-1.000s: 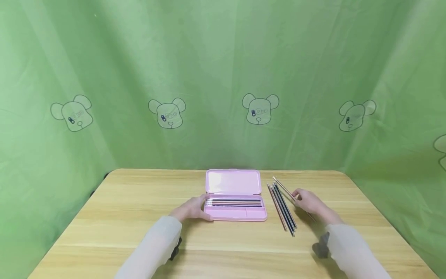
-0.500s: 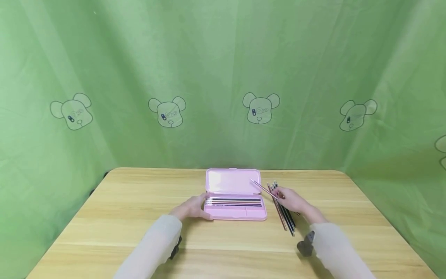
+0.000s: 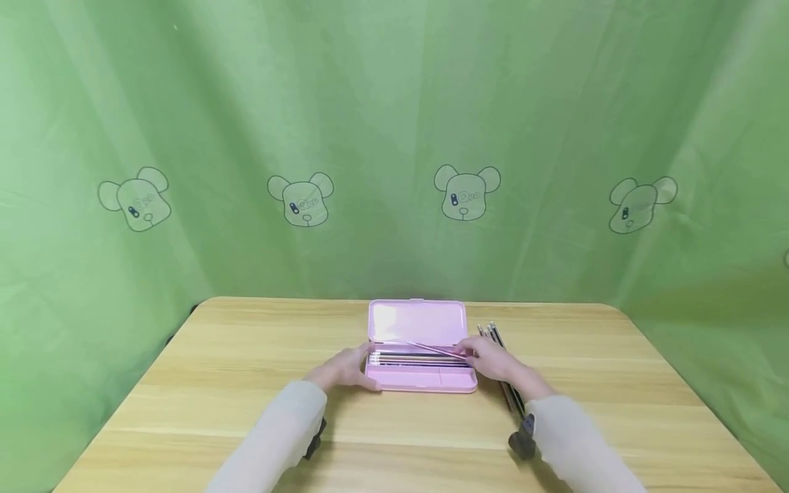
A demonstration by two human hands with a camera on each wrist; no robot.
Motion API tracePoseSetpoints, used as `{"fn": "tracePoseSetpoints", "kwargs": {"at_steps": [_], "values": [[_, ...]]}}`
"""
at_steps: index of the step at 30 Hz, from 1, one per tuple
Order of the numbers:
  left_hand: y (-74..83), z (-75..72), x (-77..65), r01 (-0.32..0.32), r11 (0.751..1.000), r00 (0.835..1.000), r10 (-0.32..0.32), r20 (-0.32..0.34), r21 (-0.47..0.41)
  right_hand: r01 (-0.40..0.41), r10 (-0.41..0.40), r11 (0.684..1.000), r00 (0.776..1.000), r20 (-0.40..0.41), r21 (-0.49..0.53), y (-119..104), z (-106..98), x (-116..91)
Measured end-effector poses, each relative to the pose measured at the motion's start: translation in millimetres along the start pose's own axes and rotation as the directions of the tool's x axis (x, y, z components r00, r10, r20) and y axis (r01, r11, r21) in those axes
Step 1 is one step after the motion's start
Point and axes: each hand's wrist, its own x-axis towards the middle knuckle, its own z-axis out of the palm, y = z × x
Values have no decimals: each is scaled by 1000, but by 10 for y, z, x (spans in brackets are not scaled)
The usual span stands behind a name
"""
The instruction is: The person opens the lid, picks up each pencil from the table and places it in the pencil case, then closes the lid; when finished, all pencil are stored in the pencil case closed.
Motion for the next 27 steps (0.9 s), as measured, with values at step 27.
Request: {"fn": "tracePoseSetpoints", "kwargs": {"at_steps": [27], "values": [[-15,3,-5,-16,1000,1000,16,-7,-7,29,-19,996,994,107,-85,-437,342,337]]}}
